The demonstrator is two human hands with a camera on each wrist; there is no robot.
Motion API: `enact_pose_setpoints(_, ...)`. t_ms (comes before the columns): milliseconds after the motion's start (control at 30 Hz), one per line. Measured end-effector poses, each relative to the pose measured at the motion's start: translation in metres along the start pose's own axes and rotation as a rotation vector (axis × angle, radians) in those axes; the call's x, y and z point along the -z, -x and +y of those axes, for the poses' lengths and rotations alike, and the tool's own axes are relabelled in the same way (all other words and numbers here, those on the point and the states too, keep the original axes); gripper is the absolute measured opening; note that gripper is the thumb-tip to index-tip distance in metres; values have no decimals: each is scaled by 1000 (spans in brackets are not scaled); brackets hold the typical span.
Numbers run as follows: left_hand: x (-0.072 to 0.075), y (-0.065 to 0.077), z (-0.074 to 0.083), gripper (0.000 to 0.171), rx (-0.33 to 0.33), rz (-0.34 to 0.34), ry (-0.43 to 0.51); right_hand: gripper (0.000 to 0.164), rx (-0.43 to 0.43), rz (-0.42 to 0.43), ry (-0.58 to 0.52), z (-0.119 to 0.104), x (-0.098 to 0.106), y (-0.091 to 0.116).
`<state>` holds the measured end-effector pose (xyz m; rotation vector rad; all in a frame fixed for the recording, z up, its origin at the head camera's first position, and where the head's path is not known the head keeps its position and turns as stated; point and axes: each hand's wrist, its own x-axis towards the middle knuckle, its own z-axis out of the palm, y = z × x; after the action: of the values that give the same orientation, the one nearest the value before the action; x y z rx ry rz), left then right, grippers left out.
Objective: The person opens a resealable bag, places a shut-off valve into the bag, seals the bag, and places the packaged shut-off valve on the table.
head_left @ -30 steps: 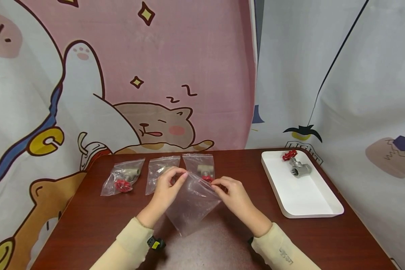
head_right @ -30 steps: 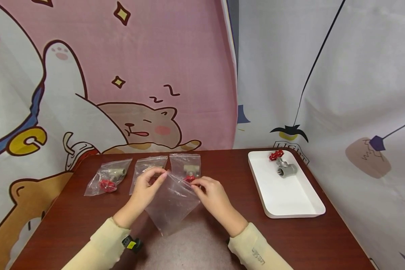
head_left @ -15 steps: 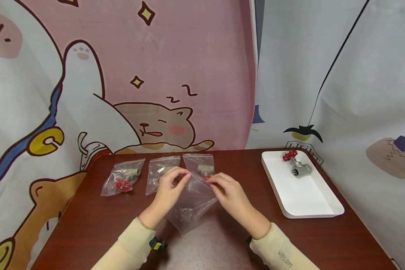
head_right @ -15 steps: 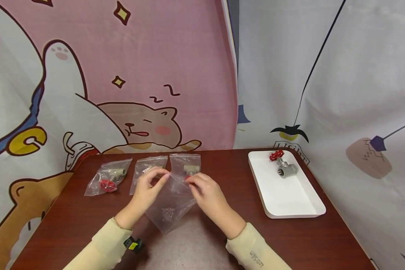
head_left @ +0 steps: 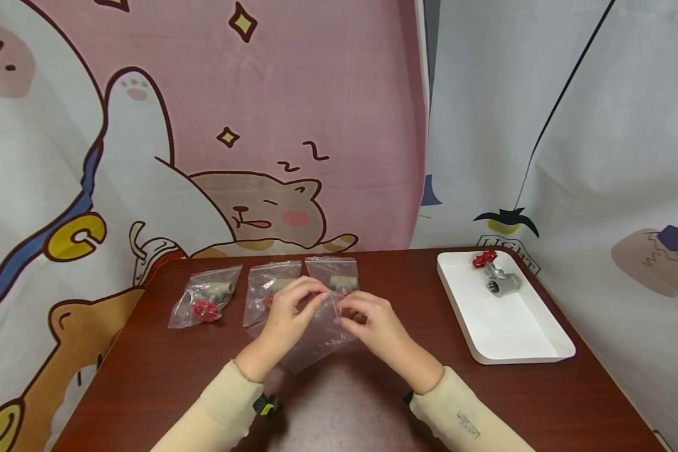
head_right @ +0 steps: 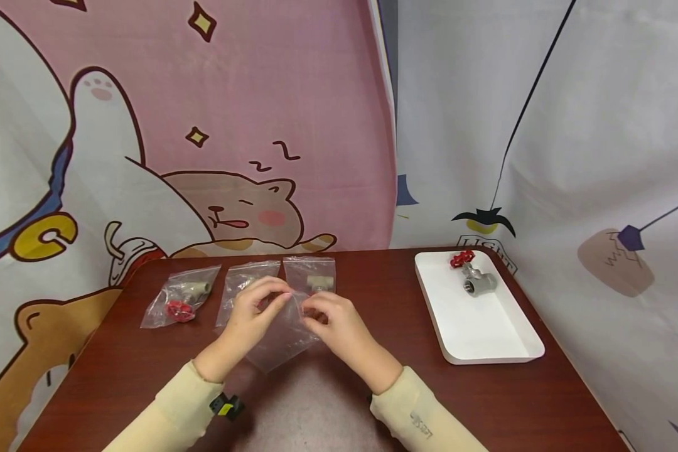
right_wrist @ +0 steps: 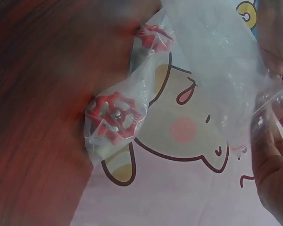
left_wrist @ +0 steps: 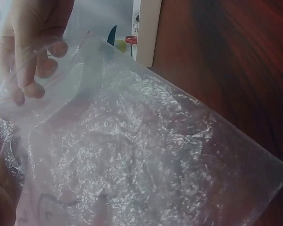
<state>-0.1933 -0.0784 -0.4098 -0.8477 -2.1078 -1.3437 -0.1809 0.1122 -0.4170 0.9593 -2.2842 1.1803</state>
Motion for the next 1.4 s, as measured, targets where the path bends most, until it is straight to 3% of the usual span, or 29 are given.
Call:
enact_pose_setpoints(133,2,0,-2,7,-31,-20,-37,43,-24,-74,38,0,1,0)
enact_pose_setpoints(267,3,2,-2,7,-14,-52,-55,65,-46,-156,94,0,5,0)
enact_pose_setpoints(400,2,6,-1,9,12,-67,-56,73,-54,-202,106,-1,9,-1)
enact_pose_setpoints(533,1,8,-2,10,6,-35,-32,63,-57,-180,86,-2,11,1)
enact_pose_setpoints(733,5,7,-6,11,18,42,-32,28,-36,-32,-8,1,16,4)
enact_pose_setpoints(867,10,7,-7,9,34,59,-29,26,-86,36,-12,8,27,4)
enact_pose_setpoints(1133,14,8,-7,11,18,68,-16,28,-147,82,66,30,56,4)
enact_pose_setpoints(1400,20,7,-1,12,39,93,-6,28,-299,24,205,74,92,3)
